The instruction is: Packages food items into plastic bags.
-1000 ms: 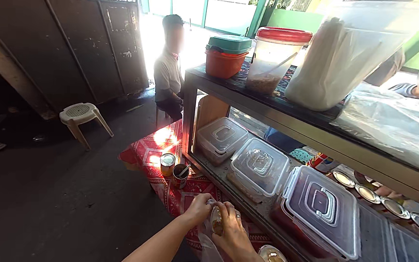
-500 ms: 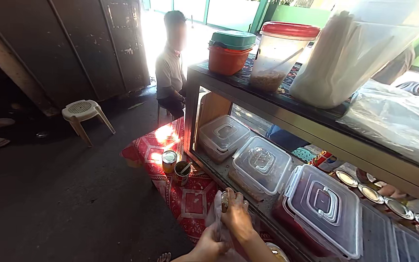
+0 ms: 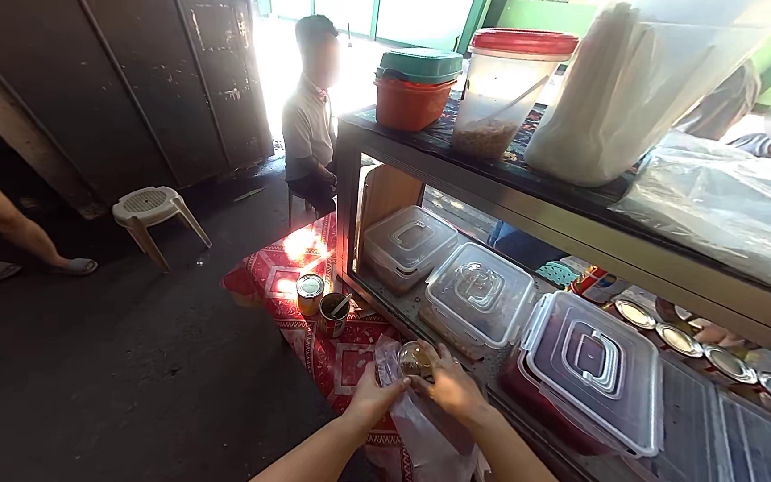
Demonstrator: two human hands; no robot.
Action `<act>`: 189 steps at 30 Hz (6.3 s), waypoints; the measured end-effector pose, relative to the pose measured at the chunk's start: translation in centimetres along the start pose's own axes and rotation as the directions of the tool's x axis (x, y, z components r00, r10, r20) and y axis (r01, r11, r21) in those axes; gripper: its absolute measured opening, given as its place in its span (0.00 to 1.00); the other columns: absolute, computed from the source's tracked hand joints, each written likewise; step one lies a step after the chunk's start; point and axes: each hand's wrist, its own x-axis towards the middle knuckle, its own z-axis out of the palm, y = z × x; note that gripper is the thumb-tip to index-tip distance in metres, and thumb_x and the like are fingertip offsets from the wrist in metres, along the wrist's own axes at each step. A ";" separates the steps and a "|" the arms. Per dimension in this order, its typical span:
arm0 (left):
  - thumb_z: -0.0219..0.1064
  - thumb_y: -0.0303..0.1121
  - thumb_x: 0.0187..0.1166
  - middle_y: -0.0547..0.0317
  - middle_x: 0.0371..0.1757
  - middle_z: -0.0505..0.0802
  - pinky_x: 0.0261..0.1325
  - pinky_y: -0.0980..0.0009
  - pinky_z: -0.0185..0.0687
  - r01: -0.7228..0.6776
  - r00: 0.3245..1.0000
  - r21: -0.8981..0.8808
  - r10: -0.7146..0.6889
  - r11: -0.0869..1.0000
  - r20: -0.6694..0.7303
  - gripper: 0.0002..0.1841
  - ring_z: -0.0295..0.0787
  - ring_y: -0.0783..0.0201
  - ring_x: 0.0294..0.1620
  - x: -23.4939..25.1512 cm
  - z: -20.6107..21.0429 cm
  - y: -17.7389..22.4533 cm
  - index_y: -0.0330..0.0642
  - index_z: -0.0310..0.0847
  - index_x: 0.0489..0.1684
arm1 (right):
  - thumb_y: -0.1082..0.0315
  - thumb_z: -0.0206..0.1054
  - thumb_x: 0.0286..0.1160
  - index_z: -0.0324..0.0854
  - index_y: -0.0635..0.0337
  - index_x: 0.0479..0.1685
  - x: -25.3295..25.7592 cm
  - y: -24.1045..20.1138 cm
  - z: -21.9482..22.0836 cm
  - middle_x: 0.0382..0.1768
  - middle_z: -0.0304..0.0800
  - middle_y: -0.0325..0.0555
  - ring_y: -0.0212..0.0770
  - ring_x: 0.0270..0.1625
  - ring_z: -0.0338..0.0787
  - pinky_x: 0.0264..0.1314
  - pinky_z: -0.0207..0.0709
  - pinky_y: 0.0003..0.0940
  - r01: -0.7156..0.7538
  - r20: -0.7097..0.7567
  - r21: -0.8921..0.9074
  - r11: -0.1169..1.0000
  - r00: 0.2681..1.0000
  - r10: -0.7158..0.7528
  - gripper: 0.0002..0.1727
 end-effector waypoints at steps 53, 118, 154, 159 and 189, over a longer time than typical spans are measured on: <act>0.49 0.30 0.94 0.63 0.23 0.75 0.23 0.77 0.69 -0.096 0.990 -0.310 0.058 0.946 -0.131 0.13 0.68 0.72 0.17 3.1 3.0 3.9 0.32 0.77 0.46 | 0.64 0.54 0.91 0.86 0.64 0.61 0.4 4.0 -2.3 0.60 0.91 0.60 0.56 0.67 0.89 0.73 0.76 0.53 -0.201 -0.134 0.119 0.972 0.967 0.217 0.17; 0.71 0.53 0.75 0.31 0.72 0.76 0.50 0.40 0.87 0.096 0.994 0.022 -0.097 0.995 0.055 0.53 0.86 0.37 0.61 -10.3 5.4 3.0 0.38 0.34 0.91 | 0.64 0.82 0.55 0.36 0.49 0.98 -11.8 5.1 -1.4 0.77 0.70 0.71 0.62 0.69 0.83 0.67 0.81 0.58 0.126 -0.080 0.543 0.830 0.992 -0.099 0.67; 0.68 0.30 0.74 0.52 0.52 0.91 0.58 0.59 0.85 -0.689 0.520 0.709 0.785 0.151 0.338 0.08 0.86 0.53 0.55 -7.3 1.1 -1.0 0.55 0.93 0.33 | 0.58 0.87 0.47 0.68 0.39 0.86 -12.4 11.2 -1.6 0.84 0.61 0.68 0.77 0.80 0.69 0.63 0.79 0.71 0.042 0.065 -0.114 0.993 0.997 -0.035 0.53; 0.59 0.34 0.83 0.49 0.61 0.82 0.48 0.77 0.83 -0.600 0.741 0.293 0.655 0.744 -0.148 0.15 0.84 0.72 0.49 -10.2 0.3 -3.2 0.34 0.82 0.57 | 0.60 0.87 0.46 0.72 0.43 0.84 -19.1 8.1 -10.4 0.83 0.64 0.73 0.80 0.79 0.68 0.66 0.73 0.76 0.196 -0.092 -0.136 0.971 0.974 -0.209 0.51; 0.86 0.44 0.58 0.40 0.72 0.85 0.83 0.60 0.73 -0.367 0.902 0.423 0.428 0.828 -0.055 0.51 0.81 0.58 0.76 -7.8 1.2 -13.5 0.24 0.64 0.80 | 0.53 0.81 0.55 0.61 0.41 0.89 -11.0 -3.1 -0.3 0.81 0.64 0.66 0.68 0.77 0.72 0.71 0.76 0.59 0.300 0.214 0.058 0.952 0.928 -0.306 0.52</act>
